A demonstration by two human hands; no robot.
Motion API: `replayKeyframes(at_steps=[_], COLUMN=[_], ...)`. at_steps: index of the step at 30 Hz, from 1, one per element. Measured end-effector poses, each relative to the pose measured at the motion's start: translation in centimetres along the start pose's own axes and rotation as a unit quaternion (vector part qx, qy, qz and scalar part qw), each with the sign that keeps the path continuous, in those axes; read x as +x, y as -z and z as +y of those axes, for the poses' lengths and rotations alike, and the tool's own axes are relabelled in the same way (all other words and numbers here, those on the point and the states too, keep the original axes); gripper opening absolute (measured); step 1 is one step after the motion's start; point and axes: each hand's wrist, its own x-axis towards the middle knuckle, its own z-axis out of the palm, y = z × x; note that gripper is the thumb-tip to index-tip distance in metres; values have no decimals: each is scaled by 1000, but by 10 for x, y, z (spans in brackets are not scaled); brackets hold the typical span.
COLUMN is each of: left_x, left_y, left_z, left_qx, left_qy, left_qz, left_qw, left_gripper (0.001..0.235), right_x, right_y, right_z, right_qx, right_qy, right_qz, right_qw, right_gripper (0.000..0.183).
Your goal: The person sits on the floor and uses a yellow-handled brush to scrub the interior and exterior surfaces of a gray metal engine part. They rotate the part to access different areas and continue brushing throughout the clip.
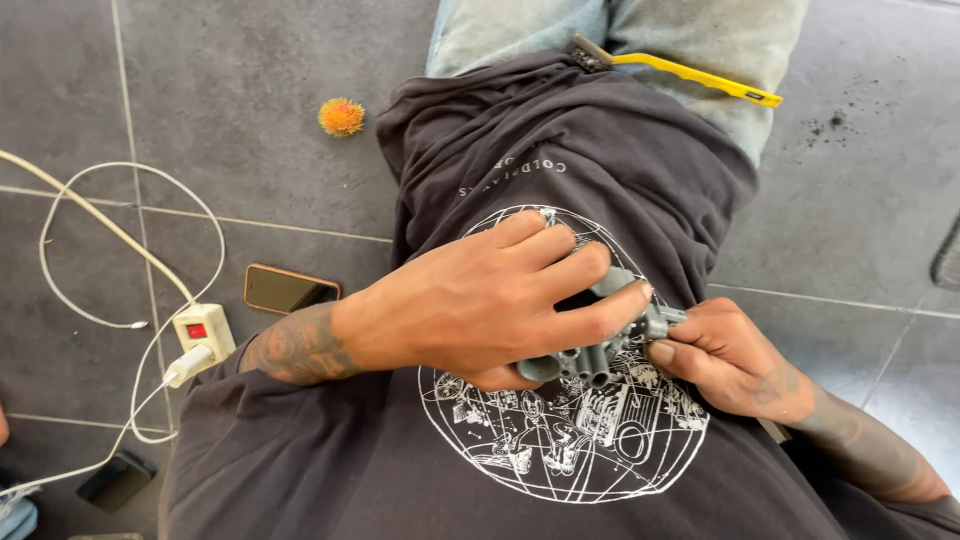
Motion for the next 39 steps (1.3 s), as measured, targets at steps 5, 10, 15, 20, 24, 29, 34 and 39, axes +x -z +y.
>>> replayKeyframes(at_steps=[5, 10, 15, 20, 24, 29, 34, 39], left_x=[-6, -1, -2, -4, 0, -1, -3, -4], left_y=[0, -2, 2, -1, -7, -6, -5, -1], left_z=[2, 0, 1, 3, -1, -5, -7, -9], left_qx=[4, -6, 26, 11, -17, -35, -27, -19], left_qy=[0, 1, -7, 2, 15, 26, 33, 40], left_qz=[-22, -17, -21, -17, -15, -21, -36, -33], left_qw=[1000, 1000, 999, 1000, 1000, 999, 998, 998], left_gripper=[118, 118, 114, 114, 110, 107, 106, 103], right_x=[0, 4, 2, 0, 5, 14, 8, 14], right_y=[-1, -4, -2, -4, -7, 2, 8, 4], right_z=[-9, -10, -9, 1, 3, -12, -12, -10], right_qx=[3, 2, 56, 155, 121, 202, 222, 81], right_qy=[19, 17, -27, -44, -51, -74, -89, -107], right_qz=[-12, -9, -16, -25, -7, -18, -20, 11], right_qw=[1000, 1000, 998, 987, 991, 976, 971, 991], right_gripper=[39, 39, 43, 42, 42, 48, 55, 30])
